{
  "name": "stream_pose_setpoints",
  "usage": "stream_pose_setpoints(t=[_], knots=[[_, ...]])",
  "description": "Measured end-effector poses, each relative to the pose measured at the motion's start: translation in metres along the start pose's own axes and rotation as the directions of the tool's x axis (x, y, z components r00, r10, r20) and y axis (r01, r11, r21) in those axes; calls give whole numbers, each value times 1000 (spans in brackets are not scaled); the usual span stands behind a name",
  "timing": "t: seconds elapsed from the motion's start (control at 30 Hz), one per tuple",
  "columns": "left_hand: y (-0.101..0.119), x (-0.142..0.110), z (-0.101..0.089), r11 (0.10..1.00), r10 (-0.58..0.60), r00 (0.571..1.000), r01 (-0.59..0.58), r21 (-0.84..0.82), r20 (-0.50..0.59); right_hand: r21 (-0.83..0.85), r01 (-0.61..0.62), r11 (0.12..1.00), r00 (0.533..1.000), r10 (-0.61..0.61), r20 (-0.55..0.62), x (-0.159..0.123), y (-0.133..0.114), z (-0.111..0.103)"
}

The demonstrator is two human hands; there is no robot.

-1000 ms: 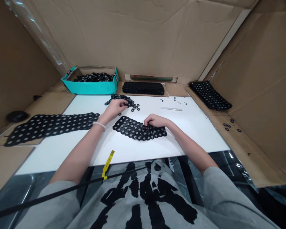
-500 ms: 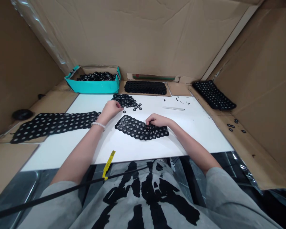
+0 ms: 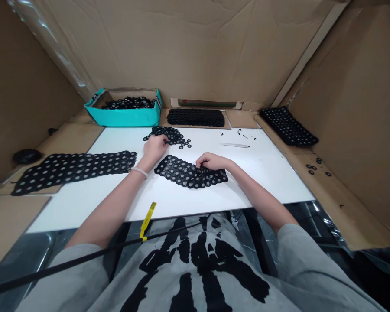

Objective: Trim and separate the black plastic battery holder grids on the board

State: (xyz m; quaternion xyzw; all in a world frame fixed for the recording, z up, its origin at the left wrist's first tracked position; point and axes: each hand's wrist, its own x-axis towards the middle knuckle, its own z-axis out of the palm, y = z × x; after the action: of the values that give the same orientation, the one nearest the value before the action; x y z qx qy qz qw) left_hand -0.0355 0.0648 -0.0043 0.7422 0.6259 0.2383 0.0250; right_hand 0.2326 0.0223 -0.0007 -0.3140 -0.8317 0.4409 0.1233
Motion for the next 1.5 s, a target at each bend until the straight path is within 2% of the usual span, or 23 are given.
stream_pose_setpoints(t=[0.07, 0.13, 0.17, 0.23, 0.37, 0.43, 0.5, 0.57, 0.63, 0.73, 0.83, 0.9, 0.93, 0.97, 1.03, 1.07, 1.1, 1.17, 1.23, 1.3, 1.4, 1.5], knots=[[11, 1, 5, 985, 167, 985, -166, -48, 29, 0, 2, 1000, 1000, -2, -5, 0, 0, 0], [20, 5, 12, 943, 327, 936, -313, -111, 130, 2, 7, 1000, 1000, -7, -5, 1, 0, 1], [23, 7, 18, 928, 367, 914, -347, -132, 173, 3, 9, 1000, 1000, -9, -5, 1, 0, 1], [26, 12, 28, 931, 362, 912, -343, -125, 192, 3, 12, 1000, 1000, -12, -12, 1, 0, 1], [26, 18, 38, 958, 285, 955, -286, 10, 79, -18, 6, 1000, 1000, -6, -21, 2, 0, 2], [29, 18, 38, 942, 330, 942, -333, 47, 61, -29, 3, 1000, 1000, -4, -23, 3, 0, 2], [37, 17, 38, 909, 413, 905, -416, 15, 99, -36, 5, 999, 1000, -6, -21, 3, 0, 3], [47, 18, 40, 898, 438, 887, -440, -21, 149, -43, 4, 999, 1000, -5, -21, 3, 0, 3], [54, 22, 43, 925, 373, 913, -380, 10, 166, -50, -3, 999, 1000, 2, -23, 3, 0, 3], [56, 34, 45, 953, 267, 955, -282, 114, 129, -49, -11, 999, 1000, 11, -11, 2, -2, 0], [54, 40, 37, 952, 282, 957, -288, 102, 75, -18, -15, 1000, 999, 15, 39, -1, -3, -4], [55, 36, 29, 929, 370, 921, -368, -46, 124, 5, -18, 1000, 999, 18, 51, -3, 0, -8], [57, 31, 24, 902, 429, 880, -403, -157, 202, 11, -24, 1000, 999, 24, 30, -3, 2, -9], [58, 25, 21, 868, 486, 819, -413, -276, 304, 10, -34, 999, 999, 34, -11, -3, 4, -11], [60, 11, 15, 816, 559, 680, -351, -459, 475, -9, -77, 997, 988, 75, -135, -3, 9, -14], [60, 5, 13, 806, 568, 644, -310, -503, 513, -17, -109, 994, 976, 103, -192, -4, 10, -16], [59, -1, 12, 806, 560, 645, -281, -521, 520, -19, -141, 990, 965, 133, -225, -4, 11, -18], [56, -8, 10, 822, 516, 710, -254, -509, 479, -4, -181, 984, 962, 176, -210, -7, 11, -24], [54, -13, 9, 838, 479, 760, -248, -486, 439, 32, -192, 981, 971, 195, -142, -9, 7, -28], [53, -17, 8, 842, 473, 776, -258, -474, 417, 61, -192, 980, 972, 198, -124, -10, 3, -27], [53, -19, 8, 857, 452, 798, -265, -442, 399, 39, -176, 984, 952, 180, -246, -3, 1, -15], [51, -18, 10, 877, 395, 835, -219, -427, 384, -47, -128, 991, 933, 104, -345, 7, 4, 0]])
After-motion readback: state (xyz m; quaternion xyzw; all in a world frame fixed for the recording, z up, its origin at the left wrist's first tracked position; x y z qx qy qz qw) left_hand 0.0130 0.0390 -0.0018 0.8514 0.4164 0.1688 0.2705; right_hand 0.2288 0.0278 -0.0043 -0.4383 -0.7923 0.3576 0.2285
